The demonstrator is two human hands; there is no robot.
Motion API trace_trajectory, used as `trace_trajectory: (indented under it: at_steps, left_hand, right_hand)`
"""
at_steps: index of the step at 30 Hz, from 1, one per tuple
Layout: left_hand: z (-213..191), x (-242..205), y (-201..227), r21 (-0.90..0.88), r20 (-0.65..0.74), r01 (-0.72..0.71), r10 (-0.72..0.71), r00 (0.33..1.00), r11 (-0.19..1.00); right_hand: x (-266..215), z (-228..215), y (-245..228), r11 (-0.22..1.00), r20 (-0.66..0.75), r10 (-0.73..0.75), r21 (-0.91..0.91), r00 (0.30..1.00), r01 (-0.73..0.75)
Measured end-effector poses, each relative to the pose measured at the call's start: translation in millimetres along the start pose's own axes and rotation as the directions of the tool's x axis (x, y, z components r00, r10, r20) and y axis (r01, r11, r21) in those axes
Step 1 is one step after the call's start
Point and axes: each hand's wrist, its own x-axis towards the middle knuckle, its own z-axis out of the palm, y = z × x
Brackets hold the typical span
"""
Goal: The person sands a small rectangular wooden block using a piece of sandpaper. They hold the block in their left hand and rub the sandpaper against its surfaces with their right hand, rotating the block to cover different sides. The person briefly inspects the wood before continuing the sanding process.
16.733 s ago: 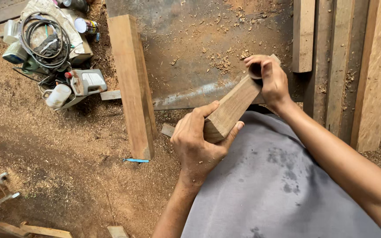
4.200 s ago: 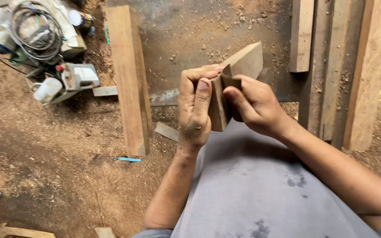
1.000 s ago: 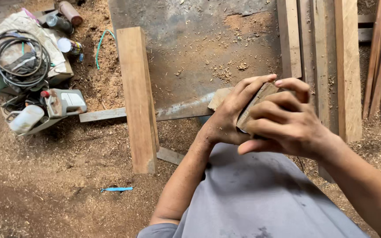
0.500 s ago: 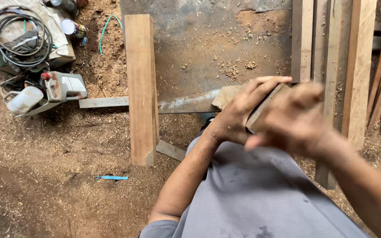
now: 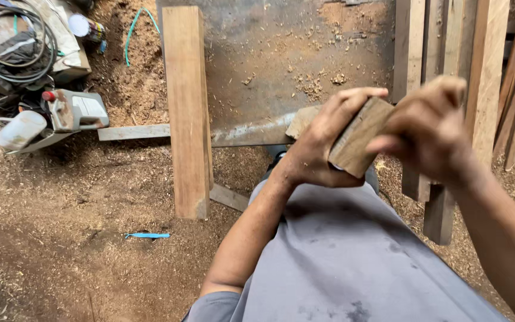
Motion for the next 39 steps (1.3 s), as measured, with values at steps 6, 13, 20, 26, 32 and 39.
trace_trajectory:
  at_steps: [6, 13, 20, 26, 32, 39]
  left_hand:
    - [0.2, 3.6, 0.1, -0.001, -0.03, -0.069, 0.069, 0.997, 0.998]
    - [-5.6, -0.1, 2.4, -0.03, 0.003, 0.0, 0.0, 1.0, 1.0]
    - [-0.6, 0.2, -2.4, 0.002, 0.003, 0.004, -0.004, 1.0, 1.0]
    - [3.4, 1.8, -1.2, 0.024, -0.025, -0.044, 0.045, 0.999, 0.999]
    - [7.3, 6.1, -3.7, 0.051, 0.012, -0.047, 0.047, 0.999, 0.998]
    - [13.6, 10.4, -9.4, 0.187, 0.062, -0.192, 0.184, 0.981, 0.963]
  right_hand:
    - [-15.3, 16.5, -30.9, 0.987, -0.361, 0.102, 0.151, 0.927, -0.05]
    - [21.6, -3.9, -53.1, 0.986, -0.342, 0.084, 0.163, 0.936, -0.029]
    - [55.1, -11.5, -50.6, 0.99, 0.004, -0.063, -0.128, 0.998, 0.063]
    - [45.5, -13.3, -40.5, 0.993, 0.015, 0.038, -0.11, 0.999, -0.036]
    - [34.9, -5.7, -50.2, 0.996, -0.014, -0.06, -0.07, 0.998, 0.059]
    - [41.8, -20.9, -22.4, 0.971, 0.121, 0.007, -0.238, 0.993, 0.022]
